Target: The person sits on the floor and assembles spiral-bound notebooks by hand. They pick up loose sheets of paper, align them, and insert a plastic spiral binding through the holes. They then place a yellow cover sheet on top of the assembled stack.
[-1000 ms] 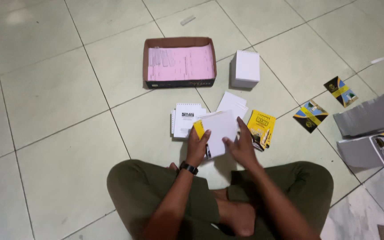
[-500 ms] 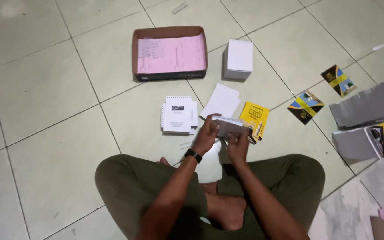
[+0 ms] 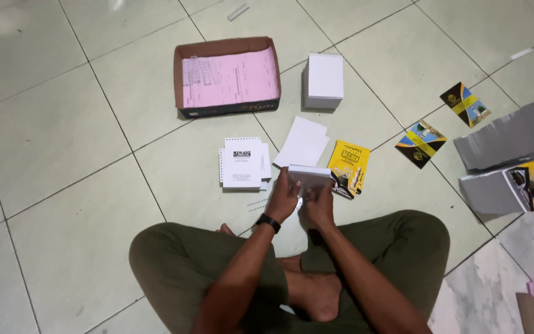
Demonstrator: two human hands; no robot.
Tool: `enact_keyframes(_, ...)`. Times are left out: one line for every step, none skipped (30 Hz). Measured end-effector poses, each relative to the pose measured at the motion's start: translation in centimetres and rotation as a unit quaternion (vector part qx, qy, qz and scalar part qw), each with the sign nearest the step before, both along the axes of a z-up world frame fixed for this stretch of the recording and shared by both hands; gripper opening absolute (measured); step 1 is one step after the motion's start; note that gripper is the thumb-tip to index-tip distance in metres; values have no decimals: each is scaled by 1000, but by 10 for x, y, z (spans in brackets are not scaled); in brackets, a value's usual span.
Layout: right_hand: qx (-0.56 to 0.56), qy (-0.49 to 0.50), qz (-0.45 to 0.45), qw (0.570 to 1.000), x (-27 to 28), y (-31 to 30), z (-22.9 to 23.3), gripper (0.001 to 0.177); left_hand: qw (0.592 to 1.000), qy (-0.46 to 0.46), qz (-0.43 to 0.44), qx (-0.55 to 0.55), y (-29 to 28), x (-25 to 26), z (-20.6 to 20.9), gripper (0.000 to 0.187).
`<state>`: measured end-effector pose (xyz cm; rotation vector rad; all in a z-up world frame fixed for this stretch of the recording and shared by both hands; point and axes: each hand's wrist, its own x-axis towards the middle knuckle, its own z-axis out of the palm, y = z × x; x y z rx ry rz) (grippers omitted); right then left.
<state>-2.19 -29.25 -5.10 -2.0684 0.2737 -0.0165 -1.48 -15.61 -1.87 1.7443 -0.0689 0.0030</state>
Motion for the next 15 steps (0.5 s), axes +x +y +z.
enact_keyframes(0,-2,0,1000,-1,4,16,56,1000,-2,0,0,1,3,-6,55)
enact_keyframes(3,-3,-6,1000,-6,8,31,53,1000,-6,2,6,1,2,-13,56)
enact_keyframes(6,-4,-12,1000,-10,11,45,50,1000,-9,5,12,0,2,-20,56)
enact_keyframes(6,-4,-13,1000,-7,8,36,50,1000,-9,5,12,0,4,-24,56)
enact_keyframes(-15,2,-7,1000,-3,6,26,41,1000,-23,3,19,-1,6,-28,58)
enact_keyframes(-36,10,-1,999,-5,3,15,33,999,-33,1,26,-1,4,-33,60)
enact_keyframes(-37,13,-1,999,-9,1,10,33,999,-30,0,25,0,-2,-33,60)
enact_keyframes(-41,15,2,999,-5,0,6,32,999,-35,-1,24,1,0,-30,59)
enact_keyframes(-45,18,6,999,-1,-1,2,31,999,-40,-3,23,3,1,-28,58)
enact_keyframes(-45,17,6,999,-2,1,6,31,999,-42,-3,23,2,3,-35,58)
enact_keyframes(-38,5,3,999,-4,2,9,29,999,-42,-4,28,1,5,-43,57)
enact_keyframes(-29,-5,-2,1000,-7,4,12,27,999,-40,-5,34,1,5,-51,56)
enact_keyframes(-29,-4,-3,1000,-5,0,3,27,999,-39,-6,33,0,6,-54,56)
enact_keyframes(-40,-6,-4,999,-3,-3,-7,25,998,-49,1,45,0,6,-56,55)
enact_keyframes(-51,-9,-5,999,-1,-6,-16,22,997,-59,7,56,-1,6,-59,55)
